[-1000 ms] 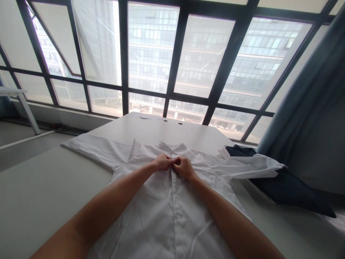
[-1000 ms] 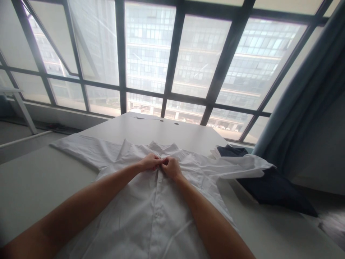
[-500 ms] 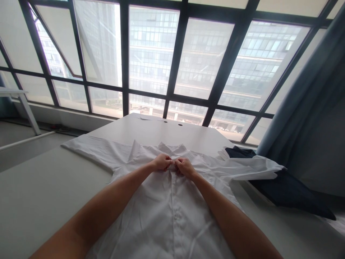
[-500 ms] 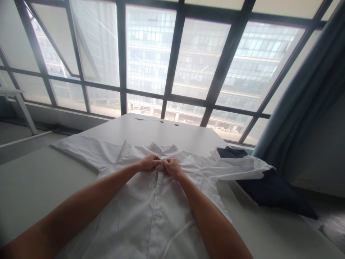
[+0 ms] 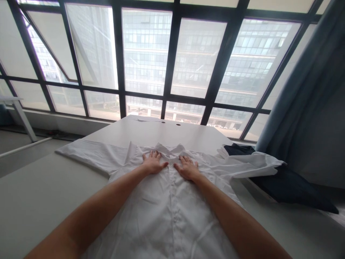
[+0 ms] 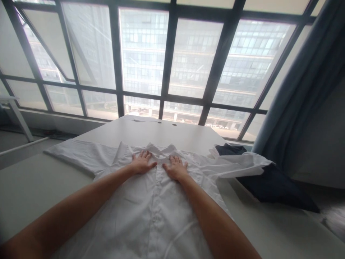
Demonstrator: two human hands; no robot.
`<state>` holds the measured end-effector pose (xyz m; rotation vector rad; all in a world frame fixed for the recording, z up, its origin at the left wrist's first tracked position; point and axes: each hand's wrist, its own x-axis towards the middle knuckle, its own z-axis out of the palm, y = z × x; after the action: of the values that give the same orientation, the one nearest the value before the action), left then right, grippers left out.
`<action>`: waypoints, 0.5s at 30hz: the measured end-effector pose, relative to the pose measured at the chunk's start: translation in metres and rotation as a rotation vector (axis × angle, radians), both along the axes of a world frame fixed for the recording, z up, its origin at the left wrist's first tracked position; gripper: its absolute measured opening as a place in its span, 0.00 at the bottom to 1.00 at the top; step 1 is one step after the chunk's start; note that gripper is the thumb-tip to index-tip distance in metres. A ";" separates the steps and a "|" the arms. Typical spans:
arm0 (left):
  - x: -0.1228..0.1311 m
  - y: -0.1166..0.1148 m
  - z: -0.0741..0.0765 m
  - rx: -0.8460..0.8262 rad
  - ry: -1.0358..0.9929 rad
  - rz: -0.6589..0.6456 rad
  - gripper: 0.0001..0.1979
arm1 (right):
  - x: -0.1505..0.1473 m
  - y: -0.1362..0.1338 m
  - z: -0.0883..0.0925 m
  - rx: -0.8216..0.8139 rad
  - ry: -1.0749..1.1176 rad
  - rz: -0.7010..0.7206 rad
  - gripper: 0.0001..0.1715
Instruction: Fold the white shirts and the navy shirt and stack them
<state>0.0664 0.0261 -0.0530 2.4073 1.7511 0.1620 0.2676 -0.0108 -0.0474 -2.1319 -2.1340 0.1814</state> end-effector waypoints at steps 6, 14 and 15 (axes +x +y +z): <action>0.002 0.041 0.004 -0.047 0.023 -0.084 0.43 | 0.014 0.031 0.008 -0.165 -0.002 -0.039 0.52; 0.013 0.106 0.020 -0.132 0.059 -0.114 0.44 | 0.025 0.094 0.005 -0.180 -0.003 -0.065 0.52; 0.015 0.115 0.021 -0.138 0.062 -0.110 0.44 | 0.027 0.103 0.003 -0.172 -0.003 -0.065 0.51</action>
<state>0.0813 0.1410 -0.0325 2.4247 1.5917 -0.0462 0.2947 0.0919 -0.0443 -2.2914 -2.1176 0.3681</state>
